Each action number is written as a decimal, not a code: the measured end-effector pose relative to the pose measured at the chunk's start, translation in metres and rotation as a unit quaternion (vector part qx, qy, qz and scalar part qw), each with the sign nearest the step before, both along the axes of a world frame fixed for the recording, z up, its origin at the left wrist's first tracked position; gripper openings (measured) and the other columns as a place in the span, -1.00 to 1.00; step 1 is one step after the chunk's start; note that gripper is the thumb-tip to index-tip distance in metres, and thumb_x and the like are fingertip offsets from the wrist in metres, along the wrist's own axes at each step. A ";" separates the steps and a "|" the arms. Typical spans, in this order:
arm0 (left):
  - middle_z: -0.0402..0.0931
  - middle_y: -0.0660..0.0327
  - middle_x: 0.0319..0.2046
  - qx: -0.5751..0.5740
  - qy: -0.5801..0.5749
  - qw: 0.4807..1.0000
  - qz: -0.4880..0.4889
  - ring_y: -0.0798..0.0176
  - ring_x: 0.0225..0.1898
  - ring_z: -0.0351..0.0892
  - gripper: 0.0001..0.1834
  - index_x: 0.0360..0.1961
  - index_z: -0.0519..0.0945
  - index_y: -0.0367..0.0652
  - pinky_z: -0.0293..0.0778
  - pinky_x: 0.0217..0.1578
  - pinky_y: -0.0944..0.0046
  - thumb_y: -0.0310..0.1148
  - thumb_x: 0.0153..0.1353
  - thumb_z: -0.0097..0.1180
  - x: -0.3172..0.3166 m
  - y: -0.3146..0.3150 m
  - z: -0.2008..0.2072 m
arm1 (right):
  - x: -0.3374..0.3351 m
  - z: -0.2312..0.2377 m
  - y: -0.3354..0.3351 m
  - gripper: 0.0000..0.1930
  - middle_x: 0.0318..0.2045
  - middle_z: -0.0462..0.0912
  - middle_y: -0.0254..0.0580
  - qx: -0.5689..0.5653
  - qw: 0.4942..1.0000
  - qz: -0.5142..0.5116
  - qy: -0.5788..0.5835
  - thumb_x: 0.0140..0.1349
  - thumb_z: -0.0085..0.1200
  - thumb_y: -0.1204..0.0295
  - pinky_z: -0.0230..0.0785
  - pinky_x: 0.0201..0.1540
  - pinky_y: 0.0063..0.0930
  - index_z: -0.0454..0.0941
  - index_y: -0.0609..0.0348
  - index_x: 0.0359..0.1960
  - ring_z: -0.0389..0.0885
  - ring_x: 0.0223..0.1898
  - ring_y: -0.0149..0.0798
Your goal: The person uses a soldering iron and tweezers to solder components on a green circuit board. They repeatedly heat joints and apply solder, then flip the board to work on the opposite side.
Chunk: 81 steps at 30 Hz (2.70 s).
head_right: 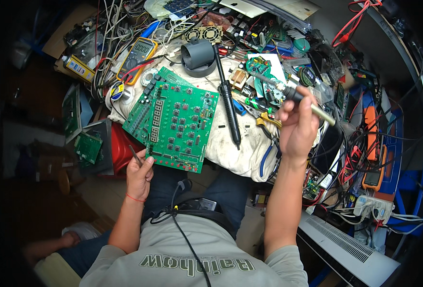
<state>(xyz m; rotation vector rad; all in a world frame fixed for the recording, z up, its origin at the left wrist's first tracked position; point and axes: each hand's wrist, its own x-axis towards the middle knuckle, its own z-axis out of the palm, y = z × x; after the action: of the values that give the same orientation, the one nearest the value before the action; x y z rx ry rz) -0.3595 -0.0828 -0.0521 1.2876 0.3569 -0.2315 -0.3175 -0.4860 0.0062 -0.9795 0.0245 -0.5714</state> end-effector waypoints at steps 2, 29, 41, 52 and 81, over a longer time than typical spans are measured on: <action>0.60 0.41 -0.36 0.022 -0.016 1.000 -0.006 0.67 -0.57 0.23 -0.56 0.23 0.55 -0.33 0.06 -0.61 0.54 -0.38 0.41 0.35 0.004 0.004 0.003 | -0.020 -0.008 0.017 -0.64 -0.31 0.63 -0.15 -0.060 0.997 -0.039 0.034 0.58 0.07 0.29 0.50 -0.34 -0.48 0.47 0.29 0.23 0.54 -0.41 -0.37; 0.54 0.22 -0.03 0.271 -0.328 0.880 -0.212 0.51 -0.28 0.41 -0.49 0.33 0.60 -0.24 0.41 -0.25 0.46 -0.51 0.36 0.37 0.038 0.015 0.058 | -0.043 -0.061 0.098 -0.59 0.08 0.63 0.05 -0.694 0.692 -0.167 0.104 0.12 0.19 0.67 0.50 0.02 -0.05 0.56 0.02 0.02 0.63 0.01 0.18; 0.47 0.46 -0.34 0.143 -0.233 0.943 -0.189 0.63 -0.38 0.24 -0.38 0.43 0.48 -0.35 0.22 -0.35 0.53 -0.47 0.39 0.37 0.031 0.010 0.037 | -0.040 -0.055 0.072 -0.57 0.09 0.65 0.00 -0.667 0.687 -0.266 0.114 0.06 0.34 0.62 0.38 0.20 0.02 0.58 0.02 -0.01 0.59 0.13 0.17; 0.63 0.28 -0.12 0.182 -0.234 0.935 -0.195 0.62 -0.22 0.43 -0.36 0.43 0.46 -0.38 0.36 -0.14 0.57 -0.56 0.35 0.37 0.038 0.031 0.025 | -0.050 -0.055 0.080 -0.62 0.03 0.70 0.03 -0.586 0.761 -0.269 0.073 0.18 0.32 0.60 0.47 0.14 -0.05 0.58 0.10 0.04 0.65 0.04 0.15; 0.78 0.10 -0.15 0.261 -0.084 0.909 -0.314 0.38 -0.07 0.70 -0.70 0.10 0.65 -0.44 0.55 0.04 0.35 -0.42 0.48 0.25 0.071 0.048 0.035 | -0.077 -0.055 0.175 -0.69 -0.16 0.69 0.00 -0.404 0.887 -0.205 0.089 0.40 0.22 0.50 0.56 -0.10 -0.31 0.62 0.31 0.14 0.69 -0.19 -0.12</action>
<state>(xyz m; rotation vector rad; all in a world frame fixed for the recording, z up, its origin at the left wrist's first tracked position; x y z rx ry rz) -0.2881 -0.0346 -0.0169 1.9202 -0.1787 -0.5934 -0.3942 -0.3106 -0.0487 -1.8690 0.1708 -0.9079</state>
